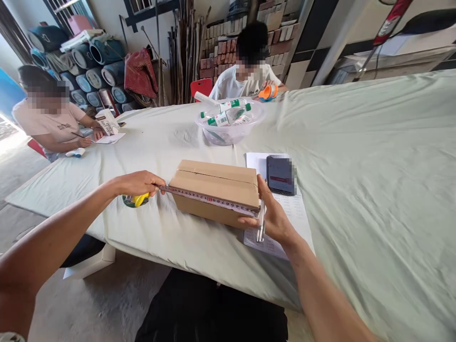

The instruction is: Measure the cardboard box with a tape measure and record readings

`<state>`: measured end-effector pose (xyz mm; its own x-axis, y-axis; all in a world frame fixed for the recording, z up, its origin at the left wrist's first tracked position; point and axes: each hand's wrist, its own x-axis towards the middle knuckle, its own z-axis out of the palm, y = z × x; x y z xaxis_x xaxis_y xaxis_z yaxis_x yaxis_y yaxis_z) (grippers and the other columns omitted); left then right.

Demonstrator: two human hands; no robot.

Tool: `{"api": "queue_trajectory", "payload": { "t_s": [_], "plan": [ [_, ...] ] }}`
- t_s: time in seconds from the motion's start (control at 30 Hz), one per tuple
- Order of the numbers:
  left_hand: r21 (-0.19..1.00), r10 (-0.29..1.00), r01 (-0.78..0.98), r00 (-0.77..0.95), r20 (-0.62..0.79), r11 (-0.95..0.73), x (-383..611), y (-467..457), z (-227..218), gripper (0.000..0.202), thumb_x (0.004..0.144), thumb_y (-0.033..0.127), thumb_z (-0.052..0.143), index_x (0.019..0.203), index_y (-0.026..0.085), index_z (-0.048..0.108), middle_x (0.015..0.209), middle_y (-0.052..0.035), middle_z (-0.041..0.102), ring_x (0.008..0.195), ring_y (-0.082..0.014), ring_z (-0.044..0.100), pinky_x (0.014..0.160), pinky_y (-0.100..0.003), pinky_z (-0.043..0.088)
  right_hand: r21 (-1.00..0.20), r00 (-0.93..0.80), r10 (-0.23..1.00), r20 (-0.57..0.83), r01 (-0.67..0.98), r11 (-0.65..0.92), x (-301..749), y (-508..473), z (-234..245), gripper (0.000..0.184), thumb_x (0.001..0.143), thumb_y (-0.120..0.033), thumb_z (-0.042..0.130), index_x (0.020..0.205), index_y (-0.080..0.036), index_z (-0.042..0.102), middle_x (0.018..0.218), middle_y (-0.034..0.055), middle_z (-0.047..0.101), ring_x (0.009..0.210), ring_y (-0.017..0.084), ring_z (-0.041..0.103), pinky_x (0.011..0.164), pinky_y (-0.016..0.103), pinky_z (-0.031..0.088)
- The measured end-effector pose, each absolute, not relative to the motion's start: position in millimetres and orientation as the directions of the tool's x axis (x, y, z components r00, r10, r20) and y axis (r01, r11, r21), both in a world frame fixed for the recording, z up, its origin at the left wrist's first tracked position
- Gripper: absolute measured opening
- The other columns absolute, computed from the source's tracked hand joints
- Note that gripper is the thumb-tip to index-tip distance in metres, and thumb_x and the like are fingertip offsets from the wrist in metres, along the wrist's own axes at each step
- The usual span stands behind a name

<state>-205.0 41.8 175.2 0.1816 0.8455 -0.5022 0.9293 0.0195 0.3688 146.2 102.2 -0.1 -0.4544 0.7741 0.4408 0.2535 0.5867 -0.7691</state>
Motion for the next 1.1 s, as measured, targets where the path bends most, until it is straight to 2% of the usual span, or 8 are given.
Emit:
{"api": "queue_trajectory", "payload": {
  "t_s": [0.27, 0.43, 0.5, 0.6, 0.7, 0.77, 0.9, 1.1],
  "plan": [
    [0.377, 0.827, 0.926, 0.191, -0.529, 0.028, -204, 46, 173, 0.022, 0.079, 0.023, 0.045, 0.088, 0.018, 0.065, 0.066, 0.0018, 0.058, 0.059, -0.0127, 0.052, 0.056, -0.020, 0.036, -0.803, -0.430, 0.797, 0.425, 0.228, 0.551, 144, 101, 2, 0.118, 0.066, -0.060, 0.075, 0.153, -0.026, 0.001, 0.156, 0.0153, 0.026, 0.139, 0.037, 0.034, 0.100, 0.049, 0.045],
    [0.555, 0.826, 0.825, 0.238, -0.511, 0.106, -203, 21, 151, 0.024, 0.086, 0.030, 0.047, 0.095, 0.017, 0.065, 0.070, 0.0003, 0.059, 0.063, -0.0137, 0.052, 0.057, -0.022, 0.037, -0.870, -0.331, 0.848, 0.413, 0.132, 0.475, 141, 101, -1, 0.120, 0.064, -0.056, 0.079, 0.153, -0.025, 0.005, 0.151, 0.0174, 0.036, 0.138, 0.036, 0.035, 0.095, 0.047, 0.048],
    [0.697, 0.839, 0.692, 0.255, -0.481, 0.188, -194, 6, 133, 0.025, 0.088, 0.033, 0.047, 0.099, 0.016, 0.062, 0.071, -0.0002, 0.060, 0.065, -0.0142, 0.054, 0.059, -0.023, 0.038, -0.898, -0.275, 0.875, 0.399, 0.076, 0.433, 140, 100, 0, 0.116, 0.065, -0.055, 0.079, 0.153, -0.026, 0.009, 0.148, 0.0167, 0.041, 0.136, 0.035, 0.039, 0.093, 0.046, 0.050],
    [0.858, 0.851, 0.366, 0.246, -0.463, 0.361, -167, -18, 98, 0.024, 0.088, 0.035, 0.051, 0.100, 0.016, 0.059, 0.069, -0.0001, 0.059, 0.063, -0.0139, 0.054, 0.059, -0.024, 0.040, -0.929, -0.212, 0.906, 0.365, -0.025, 0.368, 137, 99, 4, 0.111, 0.066, -0.054, 0.078, 0.152, -0.027, 0.012, 0.143, 0.0161, 0.046, 0.127, 0.032, 0.048, 0.090, 0.044, 0.050],
    [0.887, 0.853, 0.096, 0.245, -0.461, 0.452, -131, -38, 68, 0.024, 0.084, 0.035, 0.058, 0.097, 0.015, 0.059, 0.066, -0.0006, 0.059, 0.062, -0.0140, 0.055, 0.058, -0.025, 0.040, -0.939, -0.169, 0.924, 0.343, -0.090, 0.332, 136, 99, 9, 0.106, 0.067, -0.055, 0.077, 0.150, -0.027, 0.019, 0.139, 0.0158, 0.049, 0.122, 0.031, 0.051, 0.088, 0.045, 0.051],
    [0.882, 0.856, 0.001, 0.240, -0.458, 0.472, -110, -47, 54, 0.023, 0.083, 0.035, 0.059, 0.094, 0.015, 0.059, 0.064, -0.0004, 0.058, 0.062, -0.0142, 0.056, 0.060, -0.025, 0.041, -0.936, -0.139, 0.927, 0.348, -0.113, 0.334, 137, 100, 12, 0.098, 0.067, -0.056, 0.076, 0.147, -0.027, 0.027, 0.136, 0.0146, 0.052, 0.120, 0.031, 0.052, 0.086, 0.044, 0.052],
    [0.877, 0.858, 0.021, 0.196, -0.475, 0.480, -90, -55, 44, 0.018, 0.087, 0.031, 0.053, 0.095, 0.016, 0.059, 0.068, -0.0004, 0.059, 0.063, -0.0135, 0.056, 0.062, -0.026, 0.042, -0.931, -0.108, 0.932, 0.346, -0.158, 0.328, 141, 102, 18, 0.078, 0.069, -0.054, 0.075, 0.135, -0.028, 0.044, 0.129, 0.0106, 0.057, 0.113, 0.028, 0.056, 0.087, 0.042, 0.052],
    [0.888, 0.886, 0.154, 0.106, -0.451, 0.434, -88, -58, 42, 0.018, 0.090, 0.029, 0.047, 0.097, 0.018, 0.059, 0.070, -0.0007, 0.059, 0.068, -0.0147, 0.055, 0.067, -0.028, 0.043, -0.952, -0.169, 0.968, 0.183, -0.277, 0.131, 143, 98, 22, 0.052, 0.070, -0.053, 0.074, 0.111, -0.025, 0.059, 0.108, 0.0063, 0.066, 0.097, 0.025, 0.062, 0.080, 0.037, 0.053]
  ]
}}
